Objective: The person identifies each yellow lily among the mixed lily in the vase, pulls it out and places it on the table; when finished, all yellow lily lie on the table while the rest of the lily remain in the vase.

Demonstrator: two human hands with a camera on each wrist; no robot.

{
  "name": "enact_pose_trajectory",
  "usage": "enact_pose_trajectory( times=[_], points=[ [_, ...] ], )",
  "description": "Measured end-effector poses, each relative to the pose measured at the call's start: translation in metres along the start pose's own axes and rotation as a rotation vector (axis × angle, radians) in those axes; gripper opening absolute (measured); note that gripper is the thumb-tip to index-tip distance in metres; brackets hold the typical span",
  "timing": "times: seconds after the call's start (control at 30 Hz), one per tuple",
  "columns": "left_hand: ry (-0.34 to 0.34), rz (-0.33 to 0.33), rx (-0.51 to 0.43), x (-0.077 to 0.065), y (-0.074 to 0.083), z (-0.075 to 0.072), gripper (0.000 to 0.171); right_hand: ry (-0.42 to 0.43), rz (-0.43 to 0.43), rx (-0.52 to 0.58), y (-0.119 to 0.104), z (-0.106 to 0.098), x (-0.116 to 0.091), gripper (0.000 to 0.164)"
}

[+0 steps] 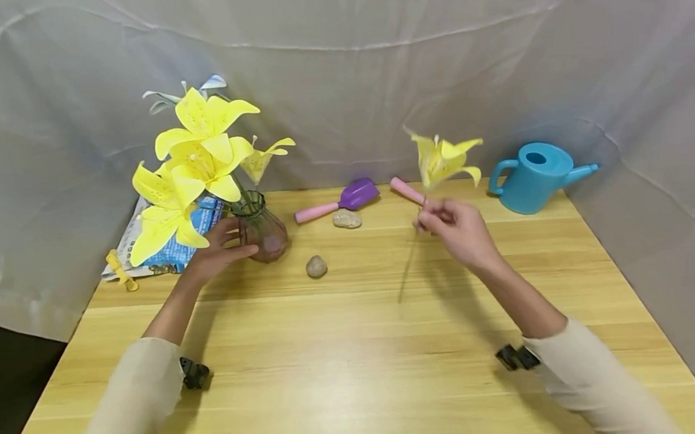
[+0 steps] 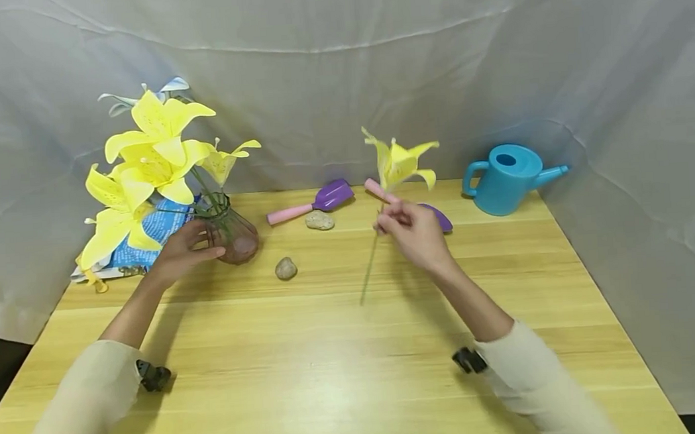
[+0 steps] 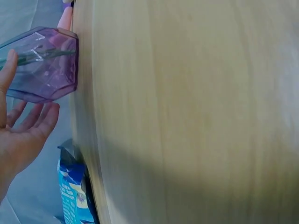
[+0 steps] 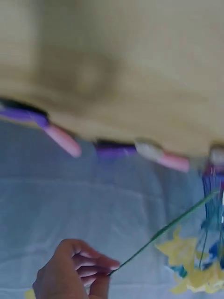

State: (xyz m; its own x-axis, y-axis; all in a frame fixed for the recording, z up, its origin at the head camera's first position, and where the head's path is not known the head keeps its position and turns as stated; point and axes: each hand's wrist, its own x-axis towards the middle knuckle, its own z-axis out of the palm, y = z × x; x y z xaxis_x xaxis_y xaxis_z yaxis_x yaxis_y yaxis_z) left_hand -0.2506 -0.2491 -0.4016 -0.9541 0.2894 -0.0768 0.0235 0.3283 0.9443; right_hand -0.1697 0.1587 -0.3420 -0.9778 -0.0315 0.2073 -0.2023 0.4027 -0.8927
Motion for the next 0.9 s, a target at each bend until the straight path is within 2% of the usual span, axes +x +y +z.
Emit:
enact_pose_trajectory(
  times=[0.07, 0.2, 0.37, 0.53, 0.73, 0.9],
  points=[
    [0.001, -0.004, -0.027, -0.001, -0.001, -0.003, 0.076, -0.098, 0.036, -0.029, 0.022, -0.003, -0.010, 0.020],
    [0.009, 0.007, -0.041, -0.002, -0.003, -0.006, 0.076, -0.284, 0.160, -0.036, 0.049, -0.001, -0.029, 0.015],
    [0.000, 0.031, -0.007, 0.000, -0.006, -0.005, 0.066, -0.416, 0.265, 0.029, 0.069, 0.009, -0.046, 0.012],
    [-0.001, 0.029, -0.011, 0.000, -0.004, -0.003, 0.064, -0.476, 0.309, 0.084, 0.080, 0.018, -0.054, 0.012],
    [-0.014, 0.022, 0.004, 0.005, -0.010, -0.004, 0.068, -0.478, 0.368, 0.011, 0.084, 0.024, -0.060, 0.012],
    [-0.018, 0.032, 0.031, 0.012, -0.024, -0.006, 0.069, -0.451, 0.359, -0.082, 0.072, 0.019, -0.054, 0.015]
  ],
)
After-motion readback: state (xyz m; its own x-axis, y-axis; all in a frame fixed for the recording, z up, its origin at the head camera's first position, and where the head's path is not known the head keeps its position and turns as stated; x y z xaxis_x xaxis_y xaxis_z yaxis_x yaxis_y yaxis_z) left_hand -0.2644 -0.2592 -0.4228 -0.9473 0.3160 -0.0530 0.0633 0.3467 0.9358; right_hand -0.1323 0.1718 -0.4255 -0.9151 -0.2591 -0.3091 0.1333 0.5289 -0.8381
